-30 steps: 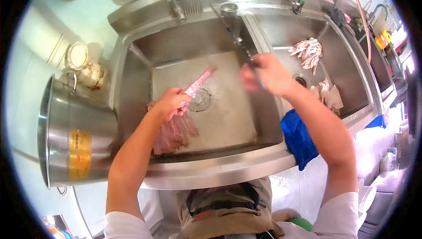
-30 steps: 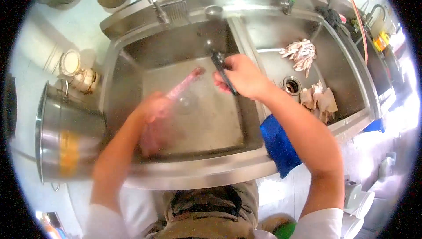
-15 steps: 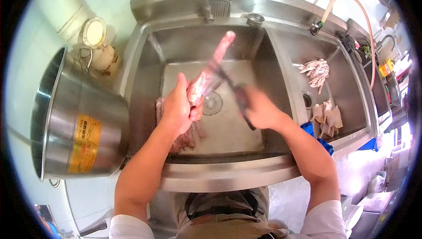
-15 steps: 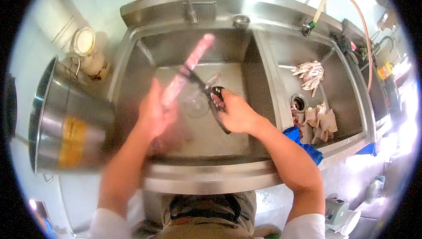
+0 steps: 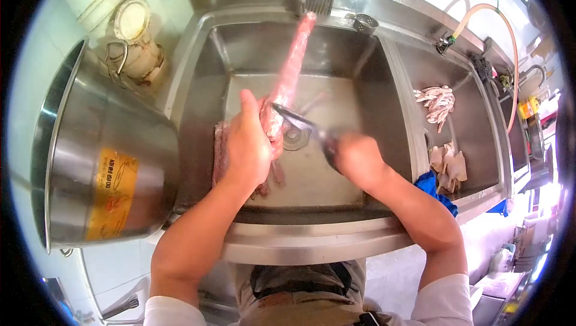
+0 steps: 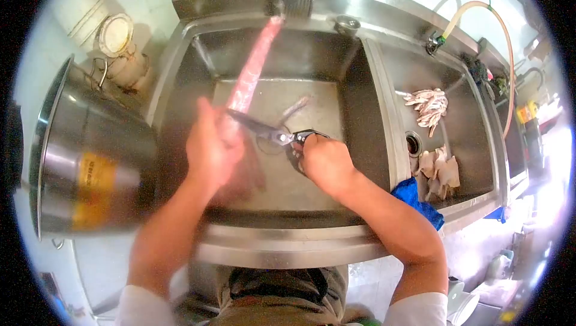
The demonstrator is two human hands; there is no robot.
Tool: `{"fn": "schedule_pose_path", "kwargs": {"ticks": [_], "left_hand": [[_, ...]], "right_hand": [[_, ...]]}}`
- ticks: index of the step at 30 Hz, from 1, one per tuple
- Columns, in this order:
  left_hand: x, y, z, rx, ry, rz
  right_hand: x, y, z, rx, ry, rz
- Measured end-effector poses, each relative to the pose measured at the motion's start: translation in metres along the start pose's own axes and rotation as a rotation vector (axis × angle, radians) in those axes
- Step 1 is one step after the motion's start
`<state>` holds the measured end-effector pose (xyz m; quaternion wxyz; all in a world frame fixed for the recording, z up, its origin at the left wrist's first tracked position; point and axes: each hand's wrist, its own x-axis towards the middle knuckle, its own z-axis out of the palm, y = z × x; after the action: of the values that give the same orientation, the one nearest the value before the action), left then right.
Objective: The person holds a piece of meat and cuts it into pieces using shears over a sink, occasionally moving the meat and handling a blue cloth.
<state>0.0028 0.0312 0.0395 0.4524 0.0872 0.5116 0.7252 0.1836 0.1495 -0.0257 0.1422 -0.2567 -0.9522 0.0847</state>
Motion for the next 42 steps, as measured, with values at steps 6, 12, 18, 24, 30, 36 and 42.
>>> {"fn": "schedule_pose_path", "kwargs": {"ticks": [6, 12, 18, 24, 30, 36, 42], "left_hand": [[0.007, 0.001, -0.003, 0.084, -0.023, 0.026], [0.007, -0.006, -0.002, 0.234, -0.003, 0.116], [0.006, -0.009, -0.011, 0.374, -0.085, 0.258], [0.002, -0.003, -0.001, 0.309, -0.037, 0.276], [0.001, -0.004, -0.006, 0.378, -0.088, 0.33], [0.003, -0.01, -0.008, 0.43, -0.12, 0.463], [-0.003, -0.001, -0.001, 0.552, 0.021, 0.444]], "right_hand": [[0.004, 0.01, -0.005, 0.12, -0.032, 0.05], [0.005, 0.008, -0.005, 0.017, 0.088, -0.029], [0.005, 0.011, 0.001, 0.008, 0.132, -0.04], [0.003, 0.012, -0.006, 0.145, 0.008, 0.071], [-0.001, -0.002, -0.014, 0.204, -0.14, 0.094], [0.002, 0.0, -0.014, 0.047, -0.039, 0.088], [0.004, 0.01, -0.01, 0.235, -0.039, 0.096]]}}
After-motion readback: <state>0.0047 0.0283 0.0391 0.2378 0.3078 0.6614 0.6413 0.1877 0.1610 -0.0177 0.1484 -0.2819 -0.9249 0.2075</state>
